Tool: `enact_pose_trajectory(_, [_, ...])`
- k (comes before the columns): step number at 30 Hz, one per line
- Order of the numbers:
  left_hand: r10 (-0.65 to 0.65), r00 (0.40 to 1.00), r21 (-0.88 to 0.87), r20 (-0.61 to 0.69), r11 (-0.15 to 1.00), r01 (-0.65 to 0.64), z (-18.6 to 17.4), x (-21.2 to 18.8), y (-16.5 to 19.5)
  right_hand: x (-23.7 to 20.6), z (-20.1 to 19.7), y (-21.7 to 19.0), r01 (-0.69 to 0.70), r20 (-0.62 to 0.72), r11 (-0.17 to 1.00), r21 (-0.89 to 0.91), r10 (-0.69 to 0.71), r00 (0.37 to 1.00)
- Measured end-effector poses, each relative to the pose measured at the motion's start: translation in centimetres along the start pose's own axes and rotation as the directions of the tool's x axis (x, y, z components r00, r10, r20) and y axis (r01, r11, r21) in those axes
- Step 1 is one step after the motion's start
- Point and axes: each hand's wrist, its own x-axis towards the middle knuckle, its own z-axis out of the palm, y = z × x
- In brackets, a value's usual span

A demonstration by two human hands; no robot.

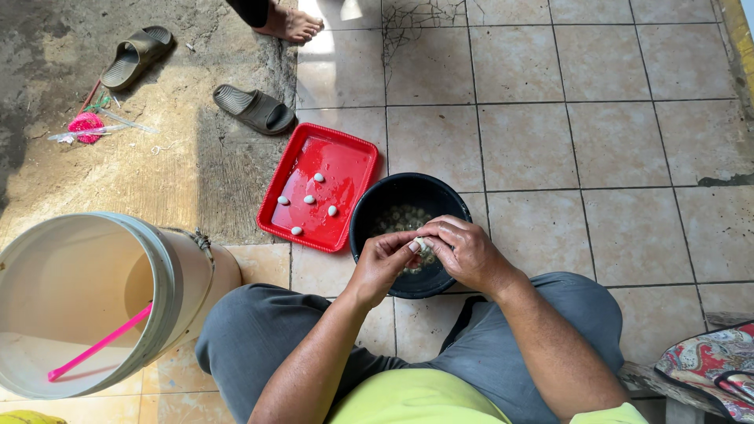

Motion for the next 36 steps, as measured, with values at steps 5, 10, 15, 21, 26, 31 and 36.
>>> enact_pose_trajectory(5, [-0.012,1.0,0.042,-0.014,0.999,0.012,-0.1,0.0,-0.4,-0.1,0.5,-0.2,0.026,-0.005,0.999,-0.028,-0.026,1.0])
enact_pose_trajectory(10, [-0.028,0.999,0.01,-0.02,1.0,0.028,0.2,-0.2,-0.1,-0.2,1.0,-0.1,-0.112,-0.026,0.993,-0.037,0.111,0.994])
enact_pose_trajectory(15, [-0.044,0.999,-0.089,0.001,0.995,0.043,0.5,-0.1,0.4,-0.2,1.5,0.1,-0.275,-0.075,0.961,0.001,0.274,0.959])
enact_pose_trajectory(21, [-0.016,1.0,-0.022,-0.015,1.0,0.016,0.4,0.0,0.1,-0.5,1.7,0.0,-0.176,-0.102,0.984,-0.012,0.174,0.98])
enact_pose_trajectory(26, [-0.006,1.0,-0.08,0.005,0.997,0.007,0.2,0.1,0.1,-0.2,1.7,1.0,-0.121,-0.137,0.984,-0.128,0.103,0.985])
enact_pose_trajectory(31, [-0.086,0.996,-0.349,0.006,0.934,0.083,0.2,0.1,0.5,-0.1,0.4,2.0,-0.116,-0.075,0.97,-0.215,0.102,0.992])
enact_pose_trajectory(36, [-0.005,0.995,-0.329,-0.099,0.944,-0.028,-0.2,0.9,-0.4,-0.1,0.7,0.8,-0.227,-0.11,0.972,0.063,0.233,0.966])
